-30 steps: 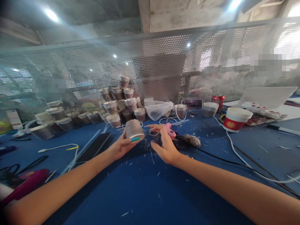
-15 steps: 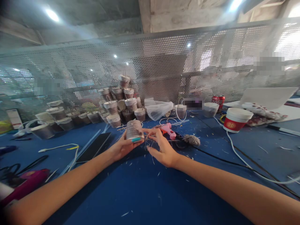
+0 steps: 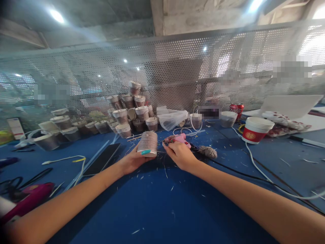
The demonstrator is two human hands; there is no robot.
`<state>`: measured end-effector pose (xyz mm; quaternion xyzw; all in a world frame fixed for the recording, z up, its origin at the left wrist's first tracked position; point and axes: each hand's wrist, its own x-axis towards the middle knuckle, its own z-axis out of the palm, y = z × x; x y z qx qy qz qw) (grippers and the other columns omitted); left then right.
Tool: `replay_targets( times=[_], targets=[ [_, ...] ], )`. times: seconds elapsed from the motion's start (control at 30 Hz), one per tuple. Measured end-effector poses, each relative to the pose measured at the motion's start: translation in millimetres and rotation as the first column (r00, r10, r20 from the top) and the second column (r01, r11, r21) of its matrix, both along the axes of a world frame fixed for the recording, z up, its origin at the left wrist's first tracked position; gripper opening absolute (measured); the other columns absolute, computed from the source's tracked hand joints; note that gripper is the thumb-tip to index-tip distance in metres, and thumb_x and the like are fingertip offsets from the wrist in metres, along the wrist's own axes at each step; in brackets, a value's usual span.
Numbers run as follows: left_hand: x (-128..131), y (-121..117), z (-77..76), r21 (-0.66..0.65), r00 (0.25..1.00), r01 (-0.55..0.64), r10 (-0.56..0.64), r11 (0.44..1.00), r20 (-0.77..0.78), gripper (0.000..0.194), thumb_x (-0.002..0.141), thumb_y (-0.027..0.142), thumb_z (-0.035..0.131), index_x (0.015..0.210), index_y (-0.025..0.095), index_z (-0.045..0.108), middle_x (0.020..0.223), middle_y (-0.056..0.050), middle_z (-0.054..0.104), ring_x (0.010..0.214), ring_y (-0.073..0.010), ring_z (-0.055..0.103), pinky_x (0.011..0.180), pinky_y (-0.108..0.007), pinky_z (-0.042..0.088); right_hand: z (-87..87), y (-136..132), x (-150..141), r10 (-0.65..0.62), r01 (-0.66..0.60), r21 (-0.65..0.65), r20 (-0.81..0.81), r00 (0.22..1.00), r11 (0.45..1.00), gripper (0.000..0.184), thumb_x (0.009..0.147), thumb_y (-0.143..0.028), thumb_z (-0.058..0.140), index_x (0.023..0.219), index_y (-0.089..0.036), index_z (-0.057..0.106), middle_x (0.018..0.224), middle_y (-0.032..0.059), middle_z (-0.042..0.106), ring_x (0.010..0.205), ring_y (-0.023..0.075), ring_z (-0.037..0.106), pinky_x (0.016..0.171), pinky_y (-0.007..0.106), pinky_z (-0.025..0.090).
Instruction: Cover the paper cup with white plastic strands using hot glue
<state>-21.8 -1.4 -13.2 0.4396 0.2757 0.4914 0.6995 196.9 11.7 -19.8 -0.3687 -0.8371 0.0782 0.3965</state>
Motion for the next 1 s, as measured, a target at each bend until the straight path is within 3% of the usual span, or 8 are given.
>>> replay_targets(
  times=[0.1, 0.2, 0.4, 0.57, 0.7, 0.8, 0.9, 1.0],
  targets=[
    [-2, 2, -1.7, -0.017, 1.000, -0.001, 0.001, 1.000, 0.008, 0.091, 0.056, 0.011, 0.077, 0.136, 0.029, 0.038, 0.102, -0.005, 0.067, 0.089, -0.0234, 0.065, 0.081, -0.038, 0.049, 3.0, -3, -2, 0.029, -0.025, 0.061, -0.068, 0.997, 0.998, 0.047, 0.095, -0.049, 0.029, 0.055, -0.024, 0.033, 0.055, -0.0001, 0.044, 0.053, 0.0145, 0.042, 0.055, 0.029, 0.034],
    [-4, 3, -3.7, -0.024, 1.000, 0.029, -0.028, 0.999, 0.014, 0.091, 0.057, 0.015, 0.077, 0.137, 0.027, 0.035, 0.103, -0.005, 0.067, 0.091, -0.0228, 0.064, 0.082, -0.037, 0.049, 4.1, -3, -2, -0.041, 0.051, 0.089, -0.110, 0.993, 0.995, 0.049, 0.095, -0.052, 0.028, 0.057, -0.023, 0.040, 0.057, 0.0011, 0.048, 0.055, 0.0151, 0.045, 0.056, 0.029, 0.037],
    [-7, 8, -7.9, -0.017, 0.992, 0.117, -0.116, 0.993, 0.047, 0.081, 0.062, 0.017, 0.074, 0.134, 0.023, 0.038, 0.106, -0.006, 0.066, 0.096, -0.0225, 0.062, 0.084, -0.035, 0.047, -2.3, -1, 0, -0.073, 0.075, 0.164, -0.019, 0.997, 0.984, 0.043, 0.096, -0.040, 0.033, 0.057, -0.022, 0.040, 0.060, 0.0036, 0.054, 0.059, 0.0155, 0.049, 0.058, 0.028, 0.037],
    [-8, 8, -7.2, -0.032, 0.995, 0.088, -0.086, 0.996, 0.047, 0.078, 0.062, 0.015, 0.074, 0.132, 0.023, 0.040, 0.106, -0.007, 0.066, 0.095, -0.0230, 0.062, 0.085, -0.037, 0.047, -3.4, -5, -2, -0.048, 0.043, 0.191, 0.018, 0.999, 0.981, 0.035, 0.093, -0.030, 0.040, 0.059, -0.022, 0.038, 0.059, 0.0016, 0.051, 0.060, 0.0154, 0.047, 0.058, 0.028, 0.038],
    [-5, 4, -3.9, -0.021, 0.997, 0.067, -0.067, 0.998, 0.023, 0.085, 0.059, 0.014, 0.075, 0.134, 0.025, 0.038, 0.103, -0.006, 0.066, 0.093, -0.0231, 0.063, 0.087, -0.039, 0.047, -1.2, 0, 1, -0.219, 0.251, 0.298, -0.136, 0.966, 0.921, 0.018, 0.090, -0.030, 0.043, 0.073, -0.022, 0.041, 0.076, 0.0054, 0.054, 0.078, 0.0205, 0.049, 0.077, 0.038, 0.042],
    [-2, 2, -2.1, 0.007, 0.998, 0.068, -0.068, 0.998, 0.003, 0.090, 0.056, 0.011, 0.075, 0.134, 0.031, 0.036, 0.106, -0.004, 0.065, 0.095, -0.0230, 0.063, 0.090, -0.040, 0.045, -0.5, 11, 9, -0.455, 0.483, 0.205, -0.169, 0.874, 0.851, 0.017, 0.083, -0.036, 0.049, 0.087, -0.020, 0.043, 0.091, 0.0105, 0.052, 0.089, 0.0258, 0.048, 0.081, 0.045, 0.042],
    [-1, -1, -0.1, 0.003, 0.999, 0.037, -0.037, 0.999, -0.030, 0.093, 0.053, 0.007, 0.076, 0.133, 0.033, 0.036, 0.111, -0.004, 0.062, 0.098, -0.0227, 0.061, 0.093, -0.040, 0.044, -0.1, 20, 16, -0.605, 0.605, -0.020, -0.001, 0.796, 0.796, 0.039, 0.074, -0.049, 0.057, 0.094, -0.018, 0.043, 0.095, 0.0127, 0.051, 0.093, 0.0300, 0.051, 0.076, 0.044, 0.045],
    [-1, -4, 2.6, -0.006, 0.997, 0.008, -0.008, 1.000, -0.083, 0.099, 0.048, 0.005, 0.078, 0.133, 0.033, 0.035, 0.111, -0.004, 0.062, 0.099, -0.0227, 0.060, 0.092, -0.039, 0.043, 1.2, 21, 16, -0.657, 0.684, -0.157, 0.190, 0.729, 0.713, 0.062, 0.067, -0.063, 0.058, 0.101, -0.014, 0.044, 0.101, 0.0183, 0.052, 0.097, 0.0355, 0.055, 0.074, 0.046, 0.046]
  ],
)
